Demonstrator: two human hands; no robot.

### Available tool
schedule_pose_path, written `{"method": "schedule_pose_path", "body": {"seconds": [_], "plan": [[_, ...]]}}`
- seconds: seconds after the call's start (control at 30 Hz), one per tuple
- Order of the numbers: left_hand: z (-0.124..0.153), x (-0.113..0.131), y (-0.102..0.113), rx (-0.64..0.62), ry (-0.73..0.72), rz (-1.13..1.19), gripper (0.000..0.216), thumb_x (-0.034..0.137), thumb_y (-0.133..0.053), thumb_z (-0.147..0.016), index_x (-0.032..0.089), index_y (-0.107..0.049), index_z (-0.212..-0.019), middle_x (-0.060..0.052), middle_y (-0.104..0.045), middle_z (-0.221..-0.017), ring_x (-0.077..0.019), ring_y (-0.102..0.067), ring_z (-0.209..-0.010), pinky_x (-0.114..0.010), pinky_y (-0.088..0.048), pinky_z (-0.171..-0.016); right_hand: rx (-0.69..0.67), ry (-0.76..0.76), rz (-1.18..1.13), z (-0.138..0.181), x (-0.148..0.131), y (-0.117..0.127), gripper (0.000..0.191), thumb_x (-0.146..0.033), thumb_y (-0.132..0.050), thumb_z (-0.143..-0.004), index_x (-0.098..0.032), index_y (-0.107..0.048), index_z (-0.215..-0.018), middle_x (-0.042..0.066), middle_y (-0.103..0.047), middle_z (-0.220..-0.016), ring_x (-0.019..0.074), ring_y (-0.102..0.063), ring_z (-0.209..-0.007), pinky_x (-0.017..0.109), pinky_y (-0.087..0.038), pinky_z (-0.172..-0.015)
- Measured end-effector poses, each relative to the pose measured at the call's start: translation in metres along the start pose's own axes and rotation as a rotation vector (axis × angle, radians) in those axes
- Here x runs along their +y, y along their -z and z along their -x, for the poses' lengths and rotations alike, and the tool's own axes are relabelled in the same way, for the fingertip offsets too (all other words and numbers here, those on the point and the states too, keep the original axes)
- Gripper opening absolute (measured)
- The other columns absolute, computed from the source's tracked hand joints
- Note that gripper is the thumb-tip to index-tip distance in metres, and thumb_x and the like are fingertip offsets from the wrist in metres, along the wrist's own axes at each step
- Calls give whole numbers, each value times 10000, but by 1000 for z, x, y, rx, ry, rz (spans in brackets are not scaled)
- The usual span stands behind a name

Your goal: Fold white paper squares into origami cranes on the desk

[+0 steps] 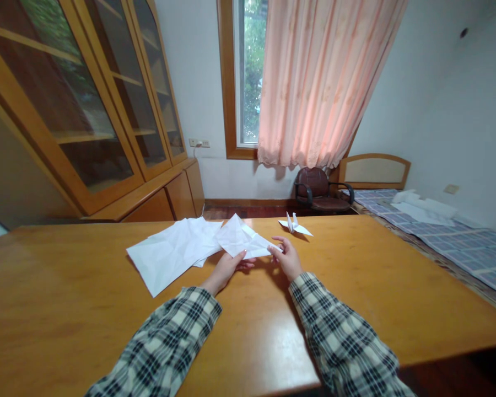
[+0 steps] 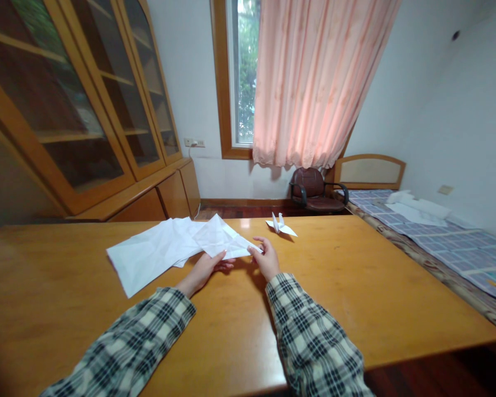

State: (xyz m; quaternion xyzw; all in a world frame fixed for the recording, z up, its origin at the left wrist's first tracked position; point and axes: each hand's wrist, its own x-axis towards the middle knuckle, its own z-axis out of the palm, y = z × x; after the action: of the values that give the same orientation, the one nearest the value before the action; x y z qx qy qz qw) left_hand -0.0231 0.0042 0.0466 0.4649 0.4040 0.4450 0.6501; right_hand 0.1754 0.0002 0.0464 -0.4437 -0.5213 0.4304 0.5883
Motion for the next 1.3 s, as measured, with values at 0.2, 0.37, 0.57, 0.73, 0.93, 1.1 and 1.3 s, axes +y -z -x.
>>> {"method": "schedule_pose_path", "body": {"seconds": [0.2,0.37,0.57,0.73,0.93,1.1,1.3], "plan": [[-1,-2,0,32,-9,-12,245,297,-603,-826,69,-641,-909,-163,-727,-814,-203,-695,-660,-261,-540,-585,30,-130,-128,4,-4,-7,481,-445,-708,-650,-200,-467,-986,-90,-509,-538,78,-468,-403,195,-378,-400],[-2,-4,1,42,-21,-23,288,338,-625,-806,75,-643,-924,-161,-727,-817,-214,-695,-682,-267,-535,-590,-73,-316,-280,10,-1,-17,433,-514,-697,-659,-196,-471,-846,-47,-566,-573,83,-509,-425,191,-401,-396],[-3,-11,4,-30,-115,-211,440,484,-625,-754,85,-672,-935,-140,-729,-855,-272,-682,-806,-369,-536,-724,-247,-441,-154,20,5,-27,456,-603,-637,-688,-152,-574,-681,-4,-575,-540,101,-532,-442,223,-444,-428],[-2,-14,4,17,-242,-351,477,487,-632,-730,102,-656,-1012,-117,-706,-1006,-282,-623,-996,-391,-480,-881,-255,-377,-16,24,5,-28,445,-591,-588,-745,-176,-581,-585,-11,-547,-480,103,-486,-407,235,-401,-427],[2,-13,2,-116,-181,-421,424,529,-517,-806,144,-639,-677,-48,-652,-601,-175,-594,-551,-294,-496,-588,-195,-402,56,22,4,-27,453,-557,-557,-786,-177,-534,-540,-20,-527,-461,98,-460,-405,227,-360,-427],[4,-12,3,-114,-168,-500,505,567,-465,-822,161,-559,-538,-18,-575,-505,-134,-537,-486,-241,-451,-532,-163,-387,74,21,4,-25,463,-566,-552,-778,-171,-526,-538,-31,-508,-440,80,-436,-383,206,-326,-402],[3,-13,4,-156,-181,-527,515,572,-427,-842,168,-538,-543,-4,-556,-519,-131,-534,-514,-236,-443,-558,-111,-346,72,19,7,-25,471,-588,-578,-739,-171,-513,-530,-33,-486,-420,74,-409,-362,202,-296,-369]]}}
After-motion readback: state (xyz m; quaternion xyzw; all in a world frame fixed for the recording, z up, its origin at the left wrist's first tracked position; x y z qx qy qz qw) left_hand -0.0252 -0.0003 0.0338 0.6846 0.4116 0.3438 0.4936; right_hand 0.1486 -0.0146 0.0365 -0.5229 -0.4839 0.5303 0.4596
